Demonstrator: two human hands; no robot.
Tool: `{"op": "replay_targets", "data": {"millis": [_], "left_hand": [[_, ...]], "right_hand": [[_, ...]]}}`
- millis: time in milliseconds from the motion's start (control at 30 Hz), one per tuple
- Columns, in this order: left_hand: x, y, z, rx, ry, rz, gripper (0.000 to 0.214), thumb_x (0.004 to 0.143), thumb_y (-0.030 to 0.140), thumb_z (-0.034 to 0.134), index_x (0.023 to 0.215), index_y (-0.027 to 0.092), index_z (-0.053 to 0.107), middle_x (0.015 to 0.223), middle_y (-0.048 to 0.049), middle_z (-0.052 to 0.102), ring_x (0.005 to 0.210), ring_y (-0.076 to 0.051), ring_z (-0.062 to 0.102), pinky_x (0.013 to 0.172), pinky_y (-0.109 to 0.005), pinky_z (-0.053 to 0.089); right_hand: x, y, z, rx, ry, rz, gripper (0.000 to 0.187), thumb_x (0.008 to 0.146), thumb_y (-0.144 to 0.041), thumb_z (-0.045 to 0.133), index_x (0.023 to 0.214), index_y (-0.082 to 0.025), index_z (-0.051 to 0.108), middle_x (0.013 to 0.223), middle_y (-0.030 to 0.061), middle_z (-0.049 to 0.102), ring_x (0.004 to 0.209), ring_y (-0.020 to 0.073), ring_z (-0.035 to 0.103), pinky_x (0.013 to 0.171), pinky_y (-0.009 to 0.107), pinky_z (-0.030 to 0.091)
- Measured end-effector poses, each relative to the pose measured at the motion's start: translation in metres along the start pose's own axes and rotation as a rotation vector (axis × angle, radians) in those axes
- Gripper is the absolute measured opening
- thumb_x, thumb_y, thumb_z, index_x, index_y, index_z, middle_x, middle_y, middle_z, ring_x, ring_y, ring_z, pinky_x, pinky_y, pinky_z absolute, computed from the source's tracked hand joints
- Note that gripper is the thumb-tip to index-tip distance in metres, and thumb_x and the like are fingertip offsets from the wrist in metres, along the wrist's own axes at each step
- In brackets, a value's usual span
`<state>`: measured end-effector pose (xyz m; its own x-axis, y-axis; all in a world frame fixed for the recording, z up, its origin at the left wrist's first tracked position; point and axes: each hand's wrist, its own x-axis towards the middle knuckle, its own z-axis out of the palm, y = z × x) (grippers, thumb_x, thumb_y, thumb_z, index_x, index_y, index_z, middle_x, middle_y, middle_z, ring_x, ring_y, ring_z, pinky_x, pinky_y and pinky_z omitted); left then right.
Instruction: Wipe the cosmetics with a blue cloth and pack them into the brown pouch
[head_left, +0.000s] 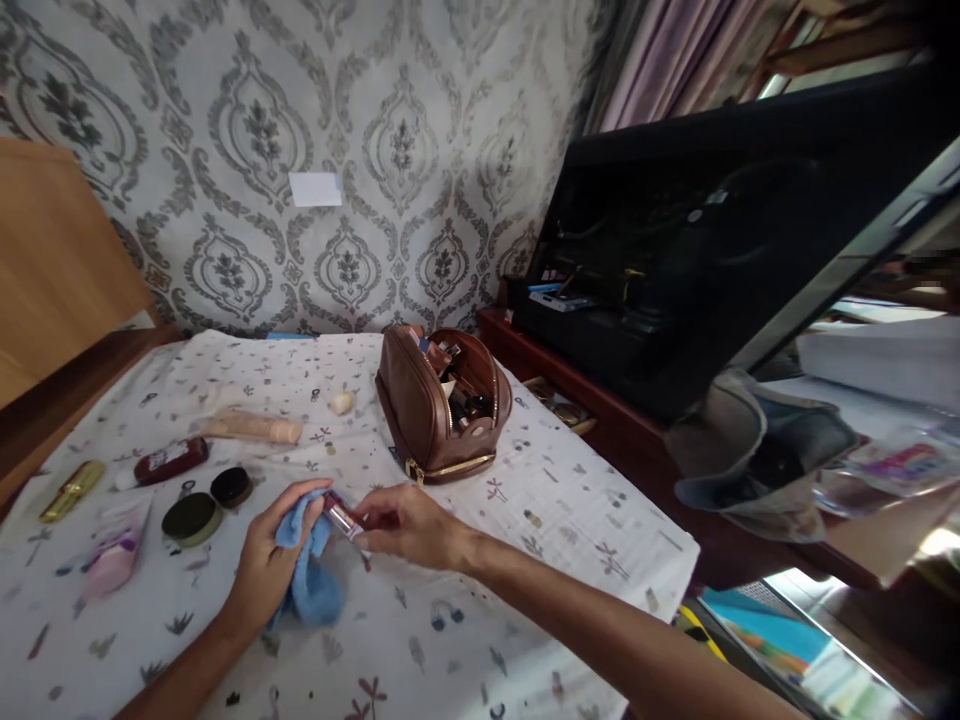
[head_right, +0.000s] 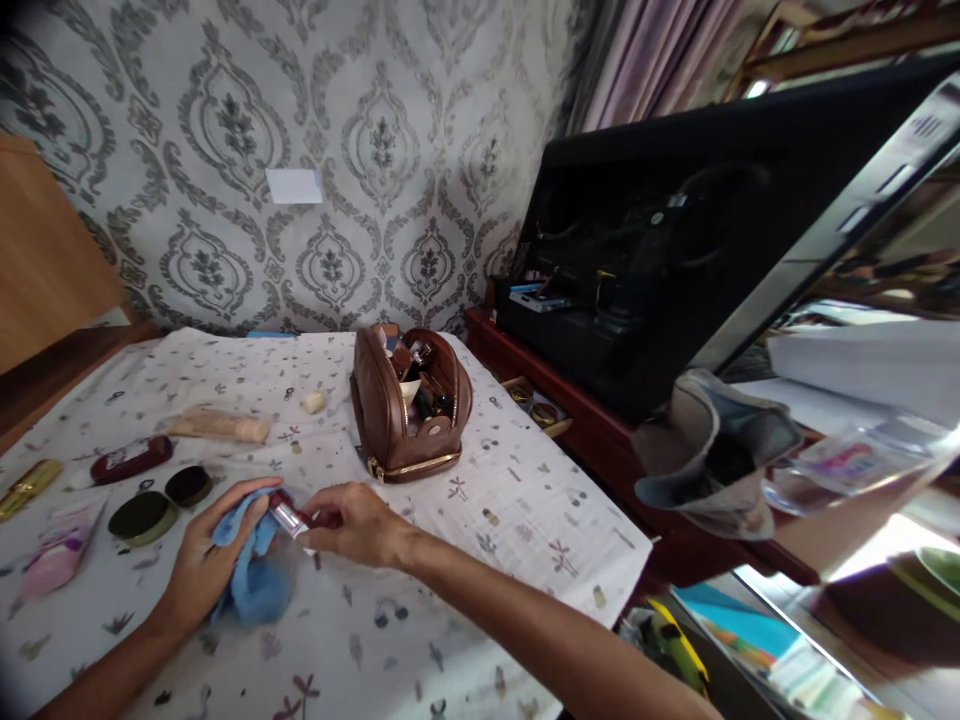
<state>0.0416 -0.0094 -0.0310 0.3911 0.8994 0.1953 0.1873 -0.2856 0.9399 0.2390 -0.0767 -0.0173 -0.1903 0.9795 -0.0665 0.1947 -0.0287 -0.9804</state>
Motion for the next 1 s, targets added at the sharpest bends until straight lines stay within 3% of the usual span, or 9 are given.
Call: {"op": "replay_targets", "data": {"millis": [167, 367, 500, 600, 700, 800, 1000], "left_hand": [[-0.002, -0.002, -0.001, -0.049, -0.027, -0.031, 0.045, 0.085, 0.058, 0.063, 0.104, 0.018, 0.070, 0.065, -0.0001, 0.065, 0.054, -0.016, 0.060, 0.049, -0.024, 0.049], [-0.001, -0.005, -0.004, -0.064, -0.059, -0.059, 0.044, 0.087, 0.059, 0.059, 0.104, 0.019, 0.070, 0.068, -0.0004, 0.065, 0.054, -0.016, 0.058, 0.049, -0.024, 0.048], [-0.001, -0.002, -0.003, 0.026, -0.088, 0.048, 0.041, 0.090, 0.056, 0.054, 0.098, 0.020, 0.071, 0.065, 0.0003, 0.061, 0.057, -0.016, 0.056, 0.052, -0.023, 0.045], [-0.001, 0.002, -0.003, 0.057, -0.124, 0.071, 0.042, 0.090, 0.056, 0.052, 0.098, 0.020, 0.071, 0.060, 0.0018, 0.056, 0.054, -0.015, 0.051, 0.050, -0.023, 0.042], [0.000, 0.004, -0.003, 0.063, -0.139, 0.058, 0.043, 0.089, 0.056, 0.051, 0.097, 0.019, 0.071, 0.059, 0.0020, 0.056, 0.052, -0.014, 0.049, 0.049, -0.023, 0.041], [0.000, 0.005, -0.003, 0.062, -0.153, 0.055, 0.042, 0.090, 0.055, 0.050, 0.097, 0.019, 0.070, 0.059, 0.0021, 0.055, 0.052, -0.014, 0.049, 0.050, -0.023, 0.041], [0.001, 0.003, -0.004, 0.071, -0.195, 0.079, 0.041, 0.091, 0.054, 0.049, 0.095, 0.019, 0.070, 0.060, 0.0013, 0.056, 0.054, -0.015, 0.049, 0.051, -0.023, 0.042]], "right_hand": [[-0.008, -0.012, -0.020, 0.005, 0.050, 0.016, 0.040, 0.071, -0.050, 0.080, 0.089, -0.015, 0.072, 0.063, -0.0042, 0.055, 0.056, 0.0086, 0.043, 0.052, 0.023, 0.031], [-0.009, -0.049, -0.078, -0.038, 0.347, -0.001, 0.042, 0.068, -0.050, 0.080, 0.092, -0.016, 0.070, 0.072, 0.0007, 0.067, 0.061, 0.0126, 0.058, 0.059, 0.025, 0.047], [-0.005, -0.077, -0.127, -0.464, 0.646, -0.015, 0.029, 0.079, -0.041, 0.070, 0.090, -0.014, 0.072, 0.073, 0.0039, 0.071, 0.063, 0.0149, 0.064, 0.059, 0.025, 0.047], [-0.001, -0.091, -0.148, -0.858, 0.789, 0.076, 0.024, 0.083, -0.033, 0.065, 0.096, -0.015, 0.075, 0.078, 0.0059, 0.075, 0.074, 0.0180, 0.069, 0.063, 0.025, 0.046], [0.002, -0.098, -0.152, -1.124, 0.802, 0.236, 0.025, 0.086, -0.033, 0.063, 0.102, -0.019, 0.076, 0.087, 0.0053, 0.077, 0.085, 0.0195, 0.070, 0.065, 0.025, 0.044], [0.006, -0.101, -0.147, -1.237, 0.751, 0.363, 0.027, 0.088, -0.036, 0.062, 0.106, -0.021, 0.075, 0.098, 0.0053, 0.077, 0.092, 0.0210, 0.069, 0.068, 0.026, 0.044], [0.015, -0.095, -0.144, -1.383, 0.679, 0.466, 0.030, 0.089, -0.037, 0.060, 0.112, -0.022, 0.073, 0.112, 0.0099, 0.075, 0.106, 0.0269, 0.068, 0.078, 0.031, 0.048]]}}
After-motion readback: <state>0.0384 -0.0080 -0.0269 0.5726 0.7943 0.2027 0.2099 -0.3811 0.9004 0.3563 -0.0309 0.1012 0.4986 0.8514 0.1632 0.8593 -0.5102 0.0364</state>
